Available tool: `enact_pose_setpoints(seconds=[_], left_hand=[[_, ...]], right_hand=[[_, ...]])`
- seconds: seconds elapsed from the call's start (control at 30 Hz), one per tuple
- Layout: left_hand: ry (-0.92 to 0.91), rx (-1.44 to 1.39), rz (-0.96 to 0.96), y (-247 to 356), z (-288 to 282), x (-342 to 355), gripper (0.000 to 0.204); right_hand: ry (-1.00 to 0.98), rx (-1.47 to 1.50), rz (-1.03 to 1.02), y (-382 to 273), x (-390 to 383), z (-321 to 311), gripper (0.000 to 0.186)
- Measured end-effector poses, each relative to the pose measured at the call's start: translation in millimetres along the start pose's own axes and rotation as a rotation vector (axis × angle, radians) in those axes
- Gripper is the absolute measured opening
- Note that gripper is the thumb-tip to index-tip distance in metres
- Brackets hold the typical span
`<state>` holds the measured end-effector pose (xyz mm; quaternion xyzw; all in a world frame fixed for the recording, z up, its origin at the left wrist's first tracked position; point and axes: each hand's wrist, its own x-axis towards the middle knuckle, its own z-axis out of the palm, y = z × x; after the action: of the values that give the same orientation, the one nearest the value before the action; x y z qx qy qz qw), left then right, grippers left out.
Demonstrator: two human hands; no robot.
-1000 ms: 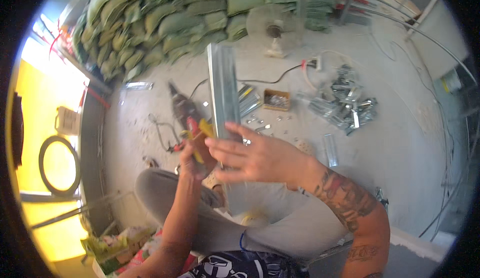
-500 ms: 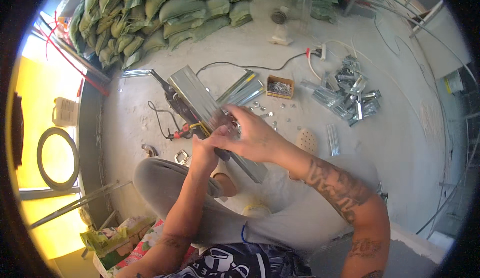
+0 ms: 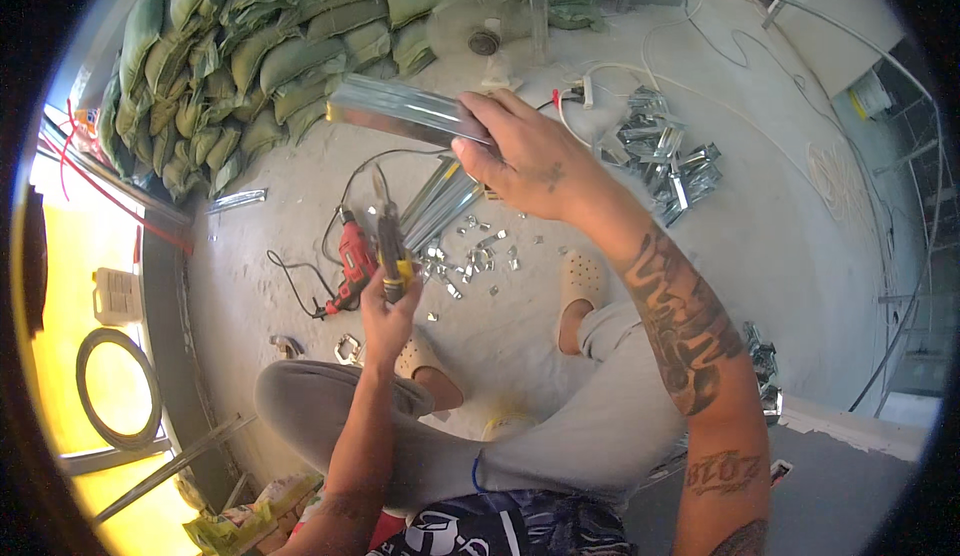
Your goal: The recorder uses aviation snips to cut a metal stud and a square ruler for measurement.
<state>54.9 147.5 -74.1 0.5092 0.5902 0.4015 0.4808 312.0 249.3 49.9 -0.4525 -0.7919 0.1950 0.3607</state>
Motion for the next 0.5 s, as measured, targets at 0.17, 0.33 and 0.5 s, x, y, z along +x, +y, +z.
enact_pose_setpoints(seconds=[0.17, 0.33, 0.5], left_hand=[[-0.119, 0.013, 0.028, -1, 29, -14, 0.039], [-0.203, 0.066, 0.193, -7, 43, -9, 0.083], [-0.198, 0.009, 0.154, -9, 41, -13, 0.085]], right_hand=[[-0.126, -0.154, 0.067, 0, -7, -23, 0.055], [-0.185, -0.217, 0.101, -9, -9, -28, 0.051], [-0.238, -0.255, 0.111, -13, -10, -34, 0.045]])
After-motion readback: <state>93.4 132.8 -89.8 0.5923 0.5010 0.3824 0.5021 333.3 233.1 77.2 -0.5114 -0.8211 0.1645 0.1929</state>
